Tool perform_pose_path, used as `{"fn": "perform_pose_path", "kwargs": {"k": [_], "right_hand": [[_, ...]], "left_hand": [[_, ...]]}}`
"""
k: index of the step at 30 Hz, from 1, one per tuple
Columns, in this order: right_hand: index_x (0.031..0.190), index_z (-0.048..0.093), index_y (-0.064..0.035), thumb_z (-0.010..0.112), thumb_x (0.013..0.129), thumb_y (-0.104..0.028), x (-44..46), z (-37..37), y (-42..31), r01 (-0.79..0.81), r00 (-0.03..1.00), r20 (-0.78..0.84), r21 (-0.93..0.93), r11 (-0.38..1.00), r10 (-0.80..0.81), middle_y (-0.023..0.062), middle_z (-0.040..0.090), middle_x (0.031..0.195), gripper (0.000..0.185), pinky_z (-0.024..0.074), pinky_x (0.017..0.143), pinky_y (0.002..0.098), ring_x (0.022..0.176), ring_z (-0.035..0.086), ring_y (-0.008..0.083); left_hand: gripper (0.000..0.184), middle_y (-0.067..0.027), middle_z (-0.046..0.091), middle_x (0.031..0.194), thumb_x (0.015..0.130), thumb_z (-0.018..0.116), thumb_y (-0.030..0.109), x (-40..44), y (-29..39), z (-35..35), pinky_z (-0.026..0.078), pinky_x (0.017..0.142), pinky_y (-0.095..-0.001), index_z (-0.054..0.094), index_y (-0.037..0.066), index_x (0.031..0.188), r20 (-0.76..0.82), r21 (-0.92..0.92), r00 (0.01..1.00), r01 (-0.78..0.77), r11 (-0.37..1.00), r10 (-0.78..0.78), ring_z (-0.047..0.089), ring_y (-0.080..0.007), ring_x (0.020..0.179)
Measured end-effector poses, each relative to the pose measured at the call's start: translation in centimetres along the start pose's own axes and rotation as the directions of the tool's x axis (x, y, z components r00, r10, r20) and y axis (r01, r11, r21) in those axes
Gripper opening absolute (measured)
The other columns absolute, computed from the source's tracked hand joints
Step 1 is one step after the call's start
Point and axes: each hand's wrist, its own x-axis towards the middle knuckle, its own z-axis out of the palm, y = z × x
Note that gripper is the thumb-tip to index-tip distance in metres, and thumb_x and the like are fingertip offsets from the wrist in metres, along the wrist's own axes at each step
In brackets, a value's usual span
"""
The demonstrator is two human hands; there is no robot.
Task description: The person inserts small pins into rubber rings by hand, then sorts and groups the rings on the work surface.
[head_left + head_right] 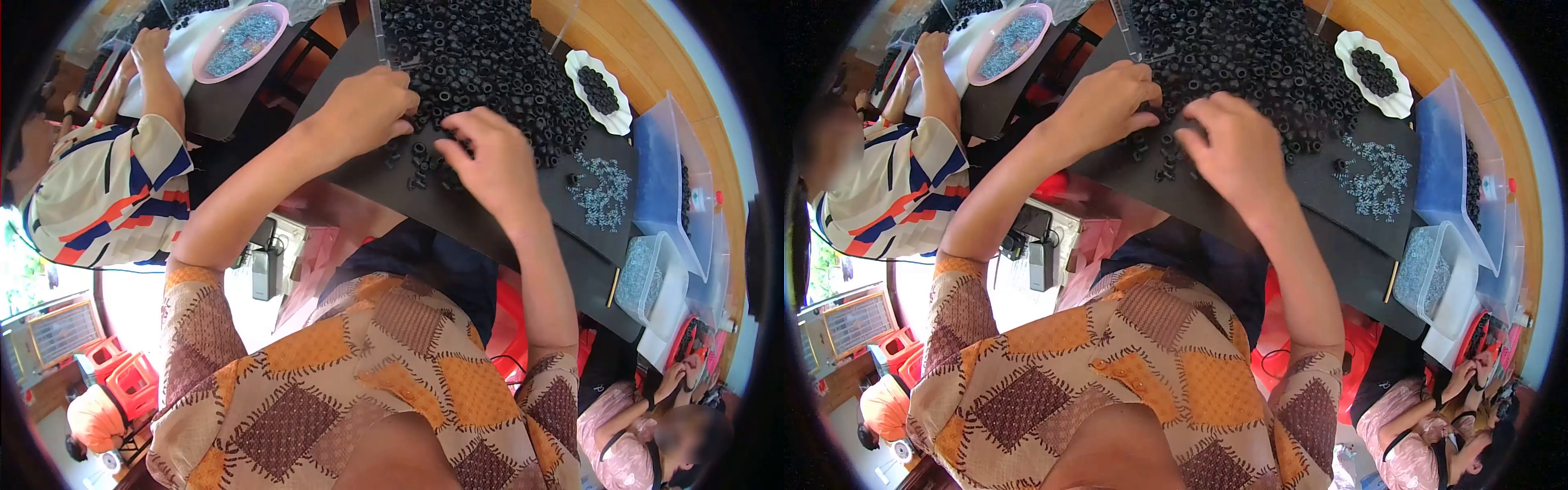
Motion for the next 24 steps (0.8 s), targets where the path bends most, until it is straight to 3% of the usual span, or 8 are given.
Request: {"fn": "perform_pose_path", "kwargs": {"k": [5, 12, 15, 18, 24], "right_hand": [[0.101, 0.072, -0.0069, 0.079, 0.081, -0.021, 0.5, 2.7, -1.7, 0.009, 0.994, 0.106, -0.115, 0.993, 0.004, 0.0121, 0.069, 0.094, 0.026, 0.0566, 0.08, 0.0455, 0.095, 0.069, 0.0333], [0.092, 0.073, -0.0045, 0.076, 0.08, -0.017, 1.2, 3.6, -1.5, -0.012, 0.991, 0.126, -0.162, 0.987, 0.033, 0.0142, 0.069, 0.092, 0.017, 0.0568, 0.079, 0.0464, 0.091, 0.07, 0.0345], [0.091, 0.074, -0.0038, 0.074, 0.08, -0.014, 1.4, 3.3, -0.8, -0.051, 0.996, 0.068, -0.089, 0.995, 0.057, 0.0155, 0.071, 0.092, 0.015, 0.057, 0.078, 0.0463, 0.086, 0.071, 0.0348], [0.092, 0.075, -0.0039, 0.073, 0.081, -0.012, 1.7, 0.9, 1.3, -0.05, 0.992, -0.117, 0.029, 0.998, 0.053, 0.0153, 0.072, 0.092, 0.014, 0.0572, 0.074, 0.0431, 0.079, 0.072, 0.0329], [0.094, 0.074, -0.0028, 0.076, 0.083, -0.009, 1.5, -6.2, 6.5, -0.197, 0.926, -0.347, -0.113, 0.974, 0.147, 0.011, 0.071, 0.084, 0.013, 0.054, 0.065, 0.0332, 0.064, 0.066, 0.0203]], "left_hand": [[0.023, -0.0098, 0.063, 0.104, 0.081, 0.079, 0.016, -0.5, 0.0, 1.0, 0.054, 0.088, -0.0428, 0.073, 0.007, 0.1, 0.056, 0.007, 0.998, 0.04, 0.999, -0.04, 0.062, -0.0302, 0.106], [0.021, -0.0115, 0.066, 0.098, 0.081, 0.077, 0.016, 0.4, -0.4, 0.6, 0.054, 0.084, -0.0444, 0.071, 0.005, 0.098, -0.02, -0.035, 1.0, 0.016, 0.999, -0.017, 0.065, -0.0329, 0.099], [0.022, -0.0139, 0.071, 0.093, 0.081, 0.077, 0.015, 2.7, -1.3, 0.1, 0.055, 0.081, -0.0445, 0.07, 0.003, 0.098, -0.152, -0.074, 0.987, -0.064, 0.995, 0.053, 0.069, -0.035, 0.09], [0.024, -0.0151, 0.073, 0.093, 0.08, 0.076, 0.014, 6.0, -0.9, -0.6, 0.057, 0.081, -0.042, 0.071, 0.003, 0.101, -0.112, -0.211, 0.992, -0.078, 0.974, 0.055, 0.071, -0.0343, 0.09], [0.031, -0.0142, 0.075, 0.097, 0.085, 0.076, 0.016, 11.8, 1.4, 1.2, 0.058, 0.083, -0.0366, 0.072, 0.004, 0.113, -0.083, -0.371, 0.979, -0.205, 0.906, 0.188, 0.074, -0.0258, 0.091]]}}
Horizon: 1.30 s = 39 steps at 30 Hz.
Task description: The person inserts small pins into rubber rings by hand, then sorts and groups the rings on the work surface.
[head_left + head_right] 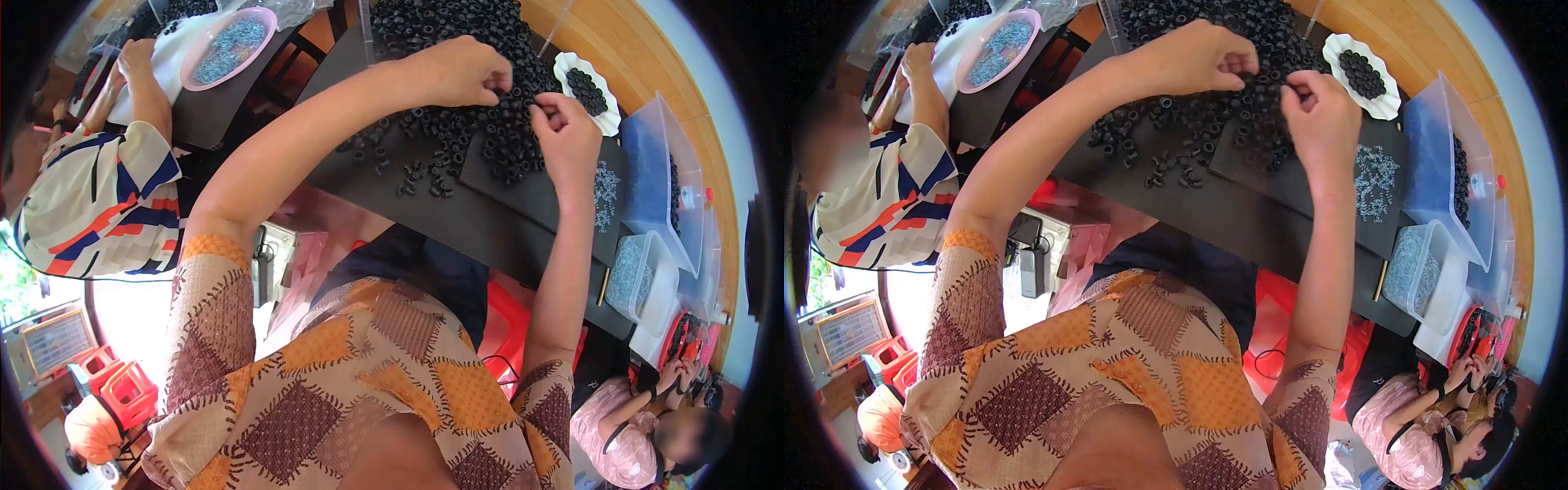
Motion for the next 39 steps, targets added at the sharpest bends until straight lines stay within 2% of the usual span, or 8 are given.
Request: {"fn": "perform_pose_path", "kwargs": {"k": [3, 7, 9, 16, 21, 28, 31, 39], "right_hand": [[0.1, 0.074, -0.004, 0.075, 0.084, -0.009, 0.3, -0.1, 2.3, 0.02, 1.0, 0.008, -0.059, 0.998, -0.019, 0.0103, 0.072, 0.089, 0.017, 0.0538, 0.067, 0.0331, 0.065, 0.065, 0.0204], [0.108, 0.072, -0.0048, 0.074, 0.086, -0.007, -1.4, -0.1, 1.5, 0.129, 0.99, -0.057, -0.01, 0.992, -0.13, 0.0106, 0.07, 0.101, 0.022, 0.0547, 0.072, 0.0334, 0.078, 0.068, 0.0226], [0.109, 0.071, -0.0047, 0.073, 0.087, -0.004, -3.5, -0.4, -0.6, 0.128, 0.992, -0.018, 0.081, 0.988, -0.127, 0.0108, 0.067, 0.102, 0.022, 0.0552, 0.074, 0.0336, 0.084, 0.068, 0.025], [0.106, 0.066, -0.0076, 0.078, 0.082, -0.01, -9.5, 3.2, -4.9, 0.304, 0.896, 0.25, 0.259, 0.917, -0.368, 0.0092, 0.063, 0.097, 0.027, 0.055, 0.07, 0.0407, 0.081, 0.067, 0.0312], [0.112, 0.061, -0.0081, 0.076, 0.084, -0.011, -10.0, 5.1, -6.7, 0.29, 0.896, 0.273, 0.241, 0.926, -0.352, 0.01, 0.058, 0.1, 0.032, 0.0545, 0.068, 0.0428, 0.08, 0.067, 0.0329], [0.111, 0.061, -0.0073, 0.076, 0.084, -0.01, -7.9, 7.0, -7.0, 0.267, 0.92, 0.257, 0.137, 0.954, -0.295, 0.01, 0.058, 0.1, 0.031, 0.0539, 0.069, 0.043, 0.084, 0.066, 0.0323], [0.108, 0.064, -0.0068, 0.076, 0.083, -0.01, -7.3, 6.6, -7.6, 0.371, 0.907, 0.173, 0.098, 0.923, -0.383, 0.0089, 0.06, 0.098, 0.027, 0.053, 0.075, 0.0417, 0.09, 0.065, 0.0297], [0.106, 0.067, -0.0084, 0.078, 0.08, -0.015, -6.1, 9.2, -10.3, 0.408, 0.866, 0.263, 0.12, 0.905, -0.425, 0.008, 0.065, 0.096, 0.029, 0.0504, 0.081, 0.0426, 0.095, 0.064, 0.0287]], "left_hand": [[0.033, -0.0131, 0.075, 0.105, 0.092, 0.073, 0.015, 1.0, 0.1, 0.9, 0.057, 0.088, -0.0343, 0.069, 0.005, 0.123, -0.029, -0.135, 0.999, -0.02, 0.991, 0.016, 0.073, -0.0244, 0.096], [0.039, -0.0153, 0.074, 0.115, 0.093, 0.075, 0.03, -2.2, -0.4, -0.4, 0.056, 0.091, -0.0367, 0.07, 0.006, 0.123, -0.428, -0.051, 0.898, -0.142, 0.989, 0.106, 0.072, -0.0272, 0.105], [0.034, -0.0128, 0.074, 0.113, 0.094, 0.07, 0.012, -7.0, 0.5, -2.5, 0.055, 0.092, -0.0321, 0.067, 0.004, 0.127, -0.443, -0.118, 0.895, 0.0, 0.993, -0.053, 0.072, -0.0213, 0.104], [0.031, -0.0096, 0.07, 0.122, 0.094, 0.071, 0.012, -19.0, 0.0, -1.8, 0.051, 0.095, -0.0329, 0.068, 0.004, 0.124, -0.342, -0.045, 0.878, 0.341, 0.939, -0.335, 0.068, -0.0216, 0.112], [0.063, -0.026, 0.042, 0.153, 0.098, 0.065, 0.029, -20.4, 0.6, 1.6, 0.032, 0.119, -0.0474, 0.042, 0.007, 0.152, -0.374, 0.137, 0.865, 0.409, 0.902, -0.335, 0.039, -0.0435, 0.143], [0.062, -0.0244, 0.043, 0.154, 0.099, 0.063, 0.026, -18.2, 2.0, 3.8, 0.034, 0.118, -0.0469, 0.04, 0.005, 0.152, -0.389, -0.034, 0.863, 0.335, 0.941, -0.321, 0.042, -0.0424, 0.142], [0.056, -0.0193, 0.048, 0.149, 0.096, 0.066, 0.02, -19.0, 1.5, 2.0, 0.041, 0.112, -0.0428, 0.048, 0.007, 0.148, -0.434, -0.429, 0.784, 0.252, 0.867, -0.443, 0.049, -0.036, 0.137], [0.051, -0.0105, 0.057, 0.123, 0.081, 0.082, 0.01, -20.7, 2.8, 1.4, 0.053, 0.087, -0.0361, 0.065, 0.011, 0.129, -0.347, -0.073, 0.862, 0.369, 0.927, -0.37, 0.061, -0.0277, 0.113]]}}
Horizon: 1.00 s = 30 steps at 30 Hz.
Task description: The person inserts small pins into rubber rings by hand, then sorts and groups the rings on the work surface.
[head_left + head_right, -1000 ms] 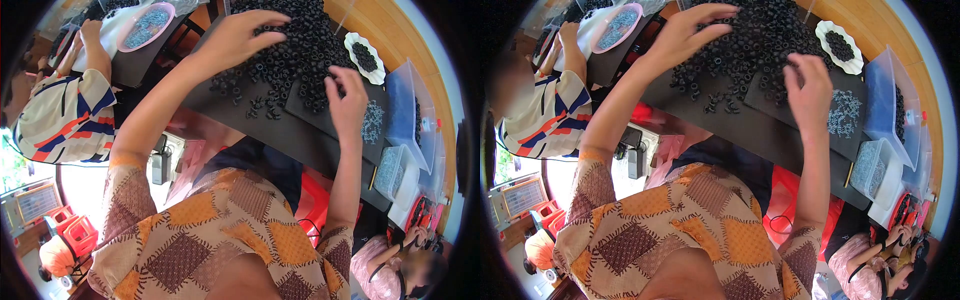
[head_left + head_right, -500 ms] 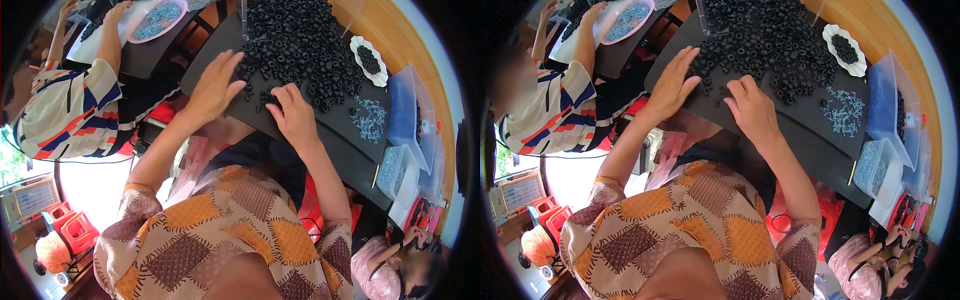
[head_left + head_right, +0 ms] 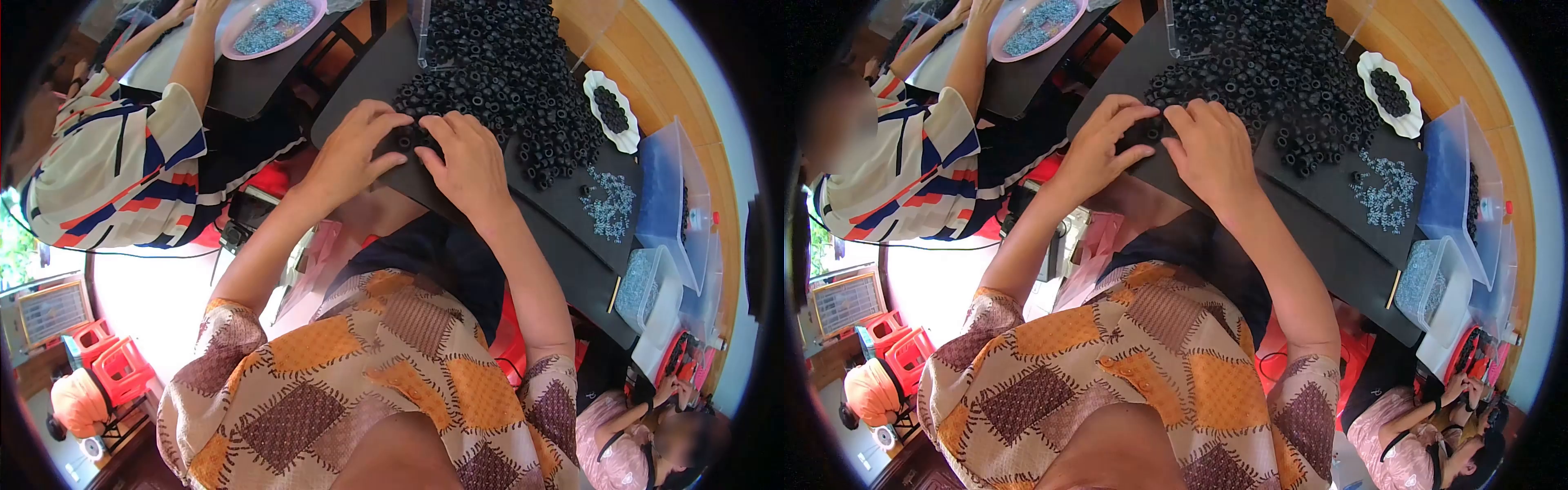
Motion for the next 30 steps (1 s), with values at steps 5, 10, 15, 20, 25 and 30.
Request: {"fn": "perform_pose_path", "kwargs": {"k": [5, 10, 15, 20, 25, 30], "right_hand": [[0.104, 0.067, -0.0085, 0.079, 0.08, -0.017, 1.4, 0.3, -0.3, -0.036, 0.991, 0.123, -0.103, 0.994, 0.048, 0.0097, 0.067, 0.095, 0.029, 0.0511, 0.082, 0.0426, 0.096, 0.066, 0.0297], [0.106, 0.066, -0.0076, 0.075, 0.082, -0.014, 1.8, 0.0, -0.7, -0.1, 0.972, 0.205, -0.088, 0.991, 0.116, 0.0125, 0.068, 0.098, 0.026, 0.0547, 0.081, 0.0459, 0.094, 0.069, 0.0339], [0.107, 0.066, -0.0069, 0.069, 0.085, -0.011, 2.0, 0.0, -0.6, -0.167, 0.969, 0.178, -0.039, 0.985, 0.171, 0.0145, 0.067, 0.1, 0.022, 0.0572, 0.078, 0.049, 0.09, 0.07, 0.039], [0.104, 0.067, -0.0066, 0.067, 0.085, -0.011, 1.9, -1.4, 0.7, -0.181, 0.983, 0.034, 0.019, 0.983, 0.18, 0.0143, 0.068, 0.101, 0.019, 0.0571, 0.079, 0.0485, 0.091, 0.07, 0.0376], [0.103, 0.071, -0.0058, 0.069, 0.082, -0.009, 0.7, -5.3, 5.8, -0.225, 0.921, -0.301, 0.112, 0.968, 0.249, 0.0139, 0.07, 0.095, 0.021, 0.0567, 0.076, 0.0433, 0.084, 0.07, 0.033], [0.103, 0.071, -0.0036, 0.074, 0.082, -0.007, -1.7, -9.2, 11.7, -0.425, 0.836, -0.356, 0.057, 0.903, 0.416, 0.0087, 0.065, 0.081, 0.021, 0.0531, 0.066, 0.0331, 0.065, 0.063, 0.0195]], "left_hand": [[0.042, -0.0106, 0.057, 0.117, 0.08, 0.082, 0.009, 0.6, -0.2, 0.5, 0.053, 0.085, -0.0378, 0.068, 0.008, 0.119, -0.009, 0.031, 0.998, -0.054, 0.998, 0.055, 0.064, -0.0303, 0.105], [0.038, -0.0106, 0.059, 0.114, 0.081, 0.08, 0.007, 0.8, -0.2, 0.2, 0.054, 0.081, -0.0385, 0.067, 0.006, 0.117, 0.027, 0.01, 0.999, -0.031, 0.999, 0.031, 0.065, -0.0302, 0.099], [0.034, -0.0104, 0.06, 0.113, 0.082, 0.076, 0.004, 1.7, 0.4, 0.1, 0.054, 0.078, -0.0385, 0.067, 0.006, 0.116, 0.064, 0.04, 0.997, -0.036, 0.999, 0.033, 0.066, -0.0313, 0.091], [0.029, -0.0107, 0.061, 0.11, 0.083, 0.072, 0.003, 2.5, 1.2, 0.3, 0.054, 0.074, -0.0396, 0.067, 0.006, 0.112, 0.07, 0.09, 0.996, -0.067, 0.994, 0.061, 0.065, -0.0312, 0.084], [0.027, -0.0103, 0.062, 0.107, 0.084, 0.071, 0.003, 2.7, 1.0, 0.7, 0.054, 0.073, -0.0398, 0.066, 0.006, 0.11, 0.048, 0.099, 0.996, -0.084, 0.991, 0.08, 0.065, -0.0309, 0.081], [0.026, -0.0103, 0.061, 0.104, 0.084, 0.071, 0.005, 2.8, 0.7, 1.1, 0.054, 0.073, -0.0392, 0.065, 0.006, 0.109, 0.032, 0.1, 0.996, -0.085, 0.991, 0.082, 0.065, -0.0303, 0.081]]}}
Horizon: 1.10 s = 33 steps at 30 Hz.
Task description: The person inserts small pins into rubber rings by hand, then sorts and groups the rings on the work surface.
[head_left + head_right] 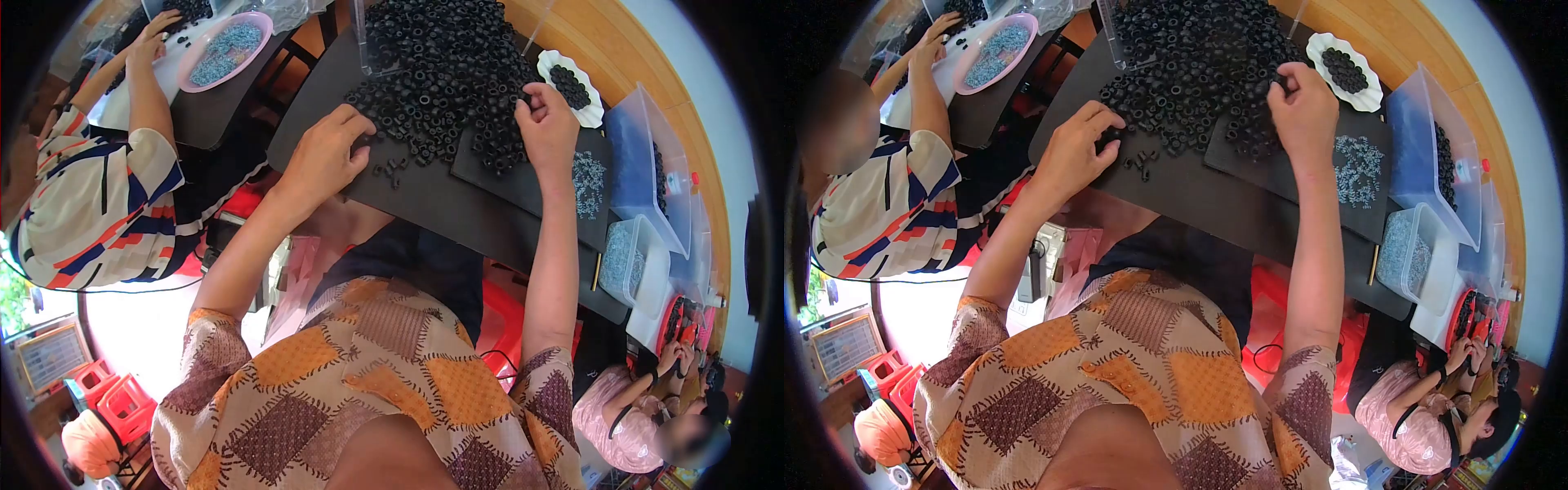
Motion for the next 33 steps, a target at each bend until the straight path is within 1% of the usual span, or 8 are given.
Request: {"fn": "perform_pose_path", "kwargs": {"k": [6, 10, 14, 21, 24, 27, 28, 33], "right_hand": [[0.109, 0.07, -0.0037, 0.073, 0.086, -0.006, -0.6, -0.3, 3.2, 0.073, 0.987, 0.144, 0.007, 0.997, -0.073, 0.0092, 0.066, 0.091, 0.024, 0.0528, 0.069, 0.033, 0.069, 0.064, 0.019], [0.118, 0.069, -0.006, 0.072, 0.089, -0.008, -1.1, -0.5, 3.7, 0.103, 0.992, 0.078, 0.025, 0.994, -0.104, 0.0107, 0.064, 0.106, 0.029, 0.0529, 0.07, 0.0343, 0.072, 0.064, 0.0196], [0.12, 0.069, -0.0062, 0.073, 0.09, -0.01, -1.3, -0.6, 4.8, 0.088, 0.995, 0.051, -0.058, 0.994, -0.085, 0.01, 0.064, 0.105, 0.03, 0.0525, 0.071, 0.0344, 0.072, 0.064, 0.019], [0.118, 0.07, -0.006, 0.073, 0.09, -0.011, -1.2, -0.7, 6.1, 0.085, 0.996, 0.016, -0.019, 0.996, -0.085, 0.0099, 0.066, 0.101, 0.028, 0.0521, 0.07, 0.0348, 0.07, 0.064, 0.0192], [0.117, 0.07, -0.0056, 0.073, 0.09, -0.011, -1.2, -0.7, 5.9, 0.06, 0.998, 0.004, 0.001, 0.998, -0.06, 0.0107, 0.067, 0.101, 0.027, 0.0525, 0.071, 0.0346, 0.071, 0.064, 0.0199], [0.115, 0.071, -0.005, 0.073, 0.09, -0.011, -0.9, -0.9, 6.2, 0.04, 0.998, -0.042, 0.008, 0.999, -0.04, 0.0114, 0.068, 0.1, 0.026, 0.053, 0.072, 0.0346, 0.072, 0.065, 0.0207], [0.115, 0.071, -0.0048, 0.073, 0.09, -0.011, -0.9, -1.0, 6.4, 0.034, 0.997, -0.065, 0.012, 0.999, -0.033, 0.0116, 0.068, 0.1, 0.025, 0.0531, 0.072, 0.0347, 0.072, 0.065, 0.0209], [0.113, 0.071, -0.0038, 0.073, 0.09, -0.01, -0.9, -1.4, 8.4, -0.026, 0.993, -0.114, 0.006, 1.0, 0.026, 0.0128, 0.068, 0.097, 0.024, 0.0539, 0.073, 0.0368, 0.074, 0.066, 0.0228]], "left_hand": [[0.023, -0.01, 0.06, 0.102, 0.083, 0.071, 0.005, 0.3, 0.5, -0.1, 0.054, 0.072, -0.0388, 0.062, 0.005, 0.104, -0.003, 0.022, 0.997, 0.075, 0.997, -0.075, 0.065, -0.0292, 0.08], [0.023, -0.0093, 0.06, 0.103, 0.082, 0.071, 0.004, 0.5, 0.3, -0.1, 0.053, 0.072, -0.0381, 0.063, 0.006, 0.104, -0.005, 0.029, 0.997, 0.071, 0.997, -0.071, 0.063, -0.0279, 0.081], [0.022, -0.0081, 0.062, 0.104, 0.081, 0.071, 0.003, 0.6, 0.0, 0.2, 0.053, 0.072, -0.0357, 0.064, 0.006, 0.102, 0.0, -0.007, 0.995, 0.1, 0.995, -0.1, 0.063, -0.0249, 0.081], [0.022, -0.0058, 0.065, 0.106, 0.081, 0.072, 0.003, 1.4, 0.3, -0.8, 0.052, 0.077, -0.0295, 0.066, 0.004, 0.102, -0.035, -0.089, 0.996, 0.081, 0.993, -0.084, 0.062, -0.0182, 0.082], [0.022, -0.0042, 0.066, 0.106, 0.082, 0.073, 0.004, 3.5, 1.5, -1.9, 0.052, 0.081, -0.0285, 0.066, 0.003, 0.103, -0.058, -0.206, 0.996, 0.05, 0.977, -0.063, 0.063, -0.0147, 0.084], [0.022, -0.0034, 0.067, 0.104, 0.083, 0.074, 0.006, 7.4, 3.1, -1.4, 0.053, 0.083, -0.0287, 0.067, 0.004, 0.104, -0.026, -0.279, 1.0, 0.0, 0.96, -0.007, 0.064, -0.0125, 0.086], [0.023, -0.003, 0.067, 0.099, 0.083, 0.075, 0.007, 9.0, 3.9, -0.6, 0.053, 0.08, -0.0288, 0.068, 0.004, 0.104, -0.045, -0.272, 0.997, -0.076, 0.959, 0.066, 0.064, -0.0121, 0.082], [0.022, -0.005, 0.067, 0.093, 0.082, 0.075, 0.01, 16.6, 5.7, 6.3, 0.054, 0.073, -0.0301, 0.071, 0.006, 0.103, -0.02, -0.227, 0.966, -0.255, 0.94, 0.258, 0.063, -0.0146, 0.076]]}}
